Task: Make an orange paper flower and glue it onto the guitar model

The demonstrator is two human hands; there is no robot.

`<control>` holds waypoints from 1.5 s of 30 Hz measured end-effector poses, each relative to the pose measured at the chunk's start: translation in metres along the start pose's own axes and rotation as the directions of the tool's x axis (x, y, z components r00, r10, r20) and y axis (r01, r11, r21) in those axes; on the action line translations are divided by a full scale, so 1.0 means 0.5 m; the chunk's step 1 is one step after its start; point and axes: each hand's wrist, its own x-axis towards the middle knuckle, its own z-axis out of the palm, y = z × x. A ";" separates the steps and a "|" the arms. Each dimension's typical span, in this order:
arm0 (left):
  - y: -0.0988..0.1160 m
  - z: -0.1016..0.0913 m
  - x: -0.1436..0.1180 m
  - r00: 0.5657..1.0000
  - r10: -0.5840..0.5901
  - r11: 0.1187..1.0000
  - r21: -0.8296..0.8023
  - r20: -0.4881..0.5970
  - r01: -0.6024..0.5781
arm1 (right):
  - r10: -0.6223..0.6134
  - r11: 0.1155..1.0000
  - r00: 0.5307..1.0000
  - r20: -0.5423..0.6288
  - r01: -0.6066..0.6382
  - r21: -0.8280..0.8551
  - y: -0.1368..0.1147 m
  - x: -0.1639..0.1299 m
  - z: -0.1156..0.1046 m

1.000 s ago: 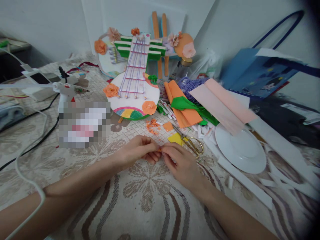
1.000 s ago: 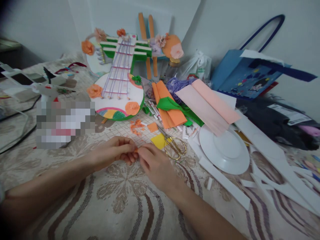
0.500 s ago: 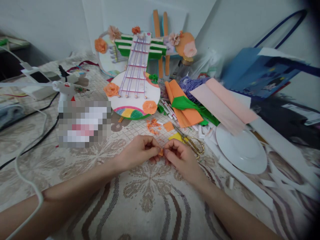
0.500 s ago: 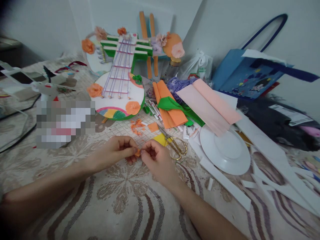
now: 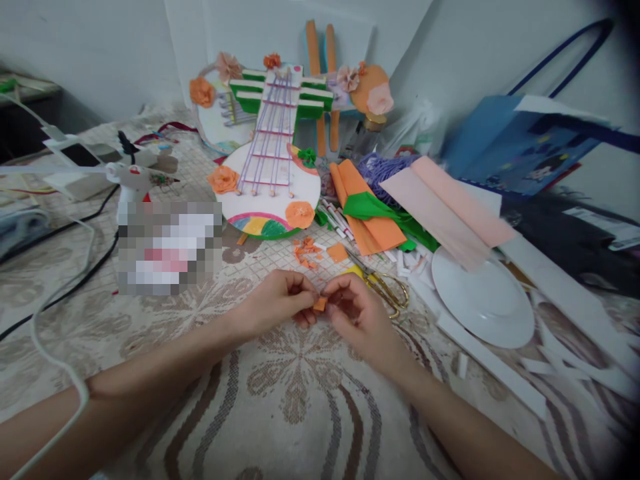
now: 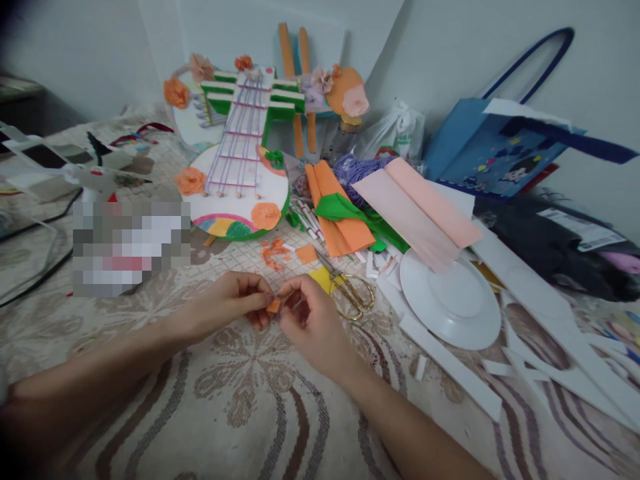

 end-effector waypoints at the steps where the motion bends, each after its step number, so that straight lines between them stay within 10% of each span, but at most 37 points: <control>1: 0.001 0.000 0.000 1.000 -0.001 1.000 -0.007 -0.010 0.001 | -0.063 0.996 0.998 -0.015 0.062 -0.058 0.000 -0.001 0.000; 10: 0.001 -0.001 -0.001 1.000 0.002 0.999 -0.043 -0.023 -0.004 | -0.276 0.925 0.961 -0.008 0.263 -0.275 0.005 -0.001 0.002; 25: -0.002 0.002 0.002 1.000 0.000 0.992 -0.125 0.004 0.000 | 0.055 0.998 0.995 -0.081 -0.054 0.020 0.013 -0.002 0.007; 45: -0.004 -0.004 0.007 0.998 -0.048 0.987 -0.154 0.031 0.052 | 0.078 0.996 0.994 -0.073 -0.074 0.053 0.011 -0.002 0.010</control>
